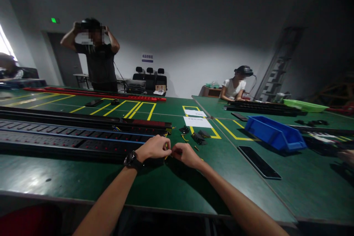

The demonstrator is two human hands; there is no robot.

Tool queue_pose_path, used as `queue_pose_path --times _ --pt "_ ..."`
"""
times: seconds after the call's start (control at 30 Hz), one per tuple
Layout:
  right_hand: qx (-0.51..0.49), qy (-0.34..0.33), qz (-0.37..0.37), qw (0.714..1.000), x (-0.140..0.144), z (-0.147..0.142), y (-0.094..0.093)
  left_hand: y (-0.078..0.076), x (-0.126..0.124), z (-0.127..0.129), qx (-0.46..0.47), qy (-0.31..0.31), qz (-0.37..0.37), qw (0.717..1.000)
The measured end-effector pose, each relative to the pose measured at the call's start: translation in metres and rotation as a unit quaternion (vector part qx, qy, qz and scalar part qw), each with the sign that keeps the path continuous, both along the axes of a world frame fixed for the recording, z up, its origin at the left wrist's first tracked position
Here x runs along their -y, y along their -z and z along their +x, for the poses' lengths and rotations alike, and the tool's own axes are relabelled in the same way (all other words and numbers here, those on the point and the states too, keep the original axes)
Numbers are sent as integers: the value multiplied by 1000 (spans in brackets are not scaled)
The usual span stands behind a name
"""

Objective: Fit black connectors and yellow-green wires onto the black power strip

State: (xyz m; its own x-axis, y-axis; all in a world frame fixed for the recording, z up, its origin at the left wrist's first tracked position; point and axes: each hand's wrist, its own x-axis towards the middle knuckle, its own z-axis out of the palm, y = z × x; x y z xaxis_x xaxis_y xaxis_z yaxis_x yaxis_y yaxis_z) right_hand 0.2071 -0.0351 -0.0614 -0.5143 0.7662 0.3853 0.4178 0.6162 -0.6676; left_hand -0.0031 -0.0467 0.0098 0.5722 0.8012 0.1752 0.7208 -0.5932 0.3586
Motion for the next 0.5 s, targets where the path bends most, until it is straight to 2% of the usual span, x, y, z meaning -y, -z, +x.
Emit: queue_pose_path --times 0.13,0.2,0.27,0.37,0.5 --pt "2 0 9 1000 -5 8 -9 1 2 1 -28 -14 43 999" --pt "-25 33 24 999 -11 20 -16 0 3 2 -40 -16 55 998" --pt "-64 102 34 992 -19 35 -21 -1 4 2 -50 -17 58 997" --pt "-91 232 41 968 -32 60 -24 -2 5 2 -68 -20 58 996" --pt "-23 375 26 926 -41 85 -23 -4 5 1 -77 -22 62 995"
